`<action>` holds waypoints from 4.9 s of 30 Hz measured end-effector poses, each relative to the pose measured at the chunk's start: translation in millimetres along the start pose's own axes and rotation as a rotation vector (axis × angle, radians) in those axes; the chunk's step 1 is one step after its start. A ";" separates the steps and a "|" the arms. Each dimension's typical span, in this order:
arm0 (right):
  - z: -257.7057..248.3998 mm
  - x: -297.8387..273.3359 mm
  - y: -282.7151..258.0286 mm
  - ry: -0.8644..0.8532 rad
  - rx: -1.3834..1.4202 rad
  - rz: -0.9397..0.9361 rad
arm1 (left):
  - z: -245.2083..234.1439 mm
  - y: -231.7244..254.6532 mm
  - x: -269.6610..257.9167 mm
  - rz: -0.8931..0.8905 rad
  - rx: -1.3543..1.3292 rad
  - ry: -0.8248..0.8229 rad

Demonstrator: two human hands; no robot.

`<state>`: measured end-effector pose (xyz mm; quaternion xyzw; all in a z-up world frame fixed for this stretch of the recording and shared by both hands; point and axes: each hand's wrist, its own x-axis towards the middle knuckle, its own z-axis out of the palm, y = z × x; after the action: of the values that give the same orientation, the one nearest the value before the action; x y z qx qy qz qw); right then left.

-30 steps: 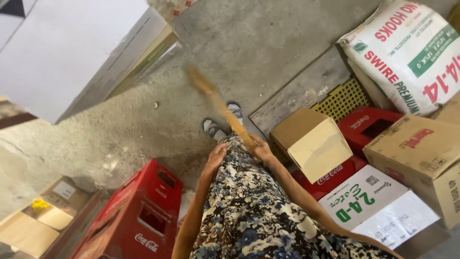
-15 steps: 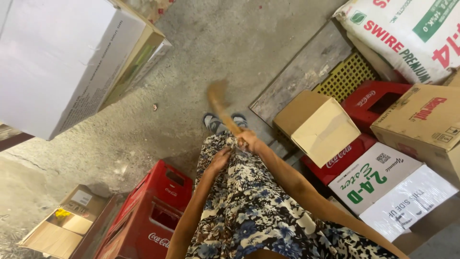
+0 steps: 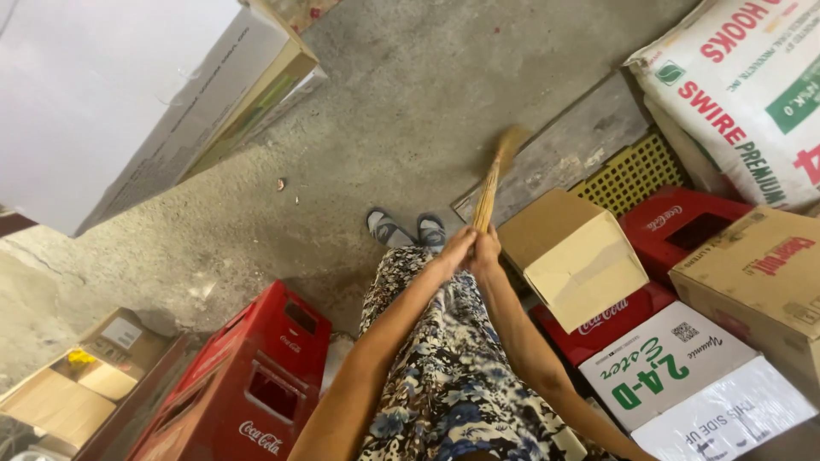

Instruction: Sweep the floor in a storage area using a traditional broom.

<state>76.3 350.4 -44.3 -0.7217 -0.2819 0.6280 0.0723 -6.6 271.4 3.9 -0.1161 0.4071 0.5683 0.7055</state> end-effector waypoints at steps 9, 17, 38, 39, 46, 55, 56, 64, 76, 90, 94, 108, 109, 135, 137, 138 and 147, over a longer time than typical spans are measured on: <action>100.9 -27.4 36.3 -0.185 -0.531 0.088 | -73.7 -11.7 -39.4 0.060 0.043 0.681; 22.5 -149.6 -98.0 -0.491 -0.150 0.295 | 60.6 13.2 -44.3 0.083 0.177 0.582; 139.3 50.9 -108.2 -0.319 -0.218 0.098 | -48.3 91.5 122.0 0.215 0.037 0.731; 129.2 36.7 -129.0 -0.315 -0.213 0.096 | -28.2 96.9 120.6 0.215 0.041 0.726; 40.9 -4.2 -219.1 -0.338 0.015 0.098 | 126.8 165.6 97.9 -0.073 0.237 0.583; 38.1 194.2 -299.3 -0.002 0.441 0.092 | 99.8 136.9 270.1 0.082 0.270 0.234; 35.9 242.4 -289.3 -0.103 0.535 0.108 | 97.2 159.0 258.4 0.065 0.201 0.281; 180.3 206.5 -204.6 -0.282 -0.423 -0.290 | 25.0 214.4 180.7 -0.006 -0.326 0.608; 75.5 18.4 -278.2 -0.682 -0.634 0.245 | 108.7 194.9 82.3 0.254 -0.507 0.453; 58.1 247.0 -458.8 -0.206 0.272 -0.068 | 169.3 262.8 288.4 0.004 -0.009 0.213; 49.1 388.6 -537.2 -0.313 0.363 0.081 | 168.3 282.9 331.7 0.087 -0.035 0.302; 109.3 183.9 -470.6 -0.532 -0.691 0.009 | 171.1 330.8 328.8 -0.036 -0.472 0.742; 98.6 173.9 -479.8 -0.559 -0.624 0.059 | 176.1 333.2 329.3 -0.011 -0.509 0.723; 195.8 115.0 -423.7 -0.721 -1.361 -0.236 | 115.7 277.8 260.9 0.161 -1.193 0.548; 195.6 81.0 -432.5 -0.668 -1.378 -0.334 | 116.3 281.3 264.7 0.259 -1.198 0.450; 198.2 102.3 -428.1 -0.666 -1.385 -0.336 | 109.4 284.6 271.6 0.260 -1.205 0.446; 398.2 159.5 -383.1 -0.893 -1.246 -0.670 | -27.2 362.7 276.8 0.633 -0.919 0.565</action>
<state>-413.6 648.6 -86.8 -0.1909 -0.7792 0.5295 -0.2757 -337.6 568.8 -100.6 -0.4271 0.3066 0.8142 0.2463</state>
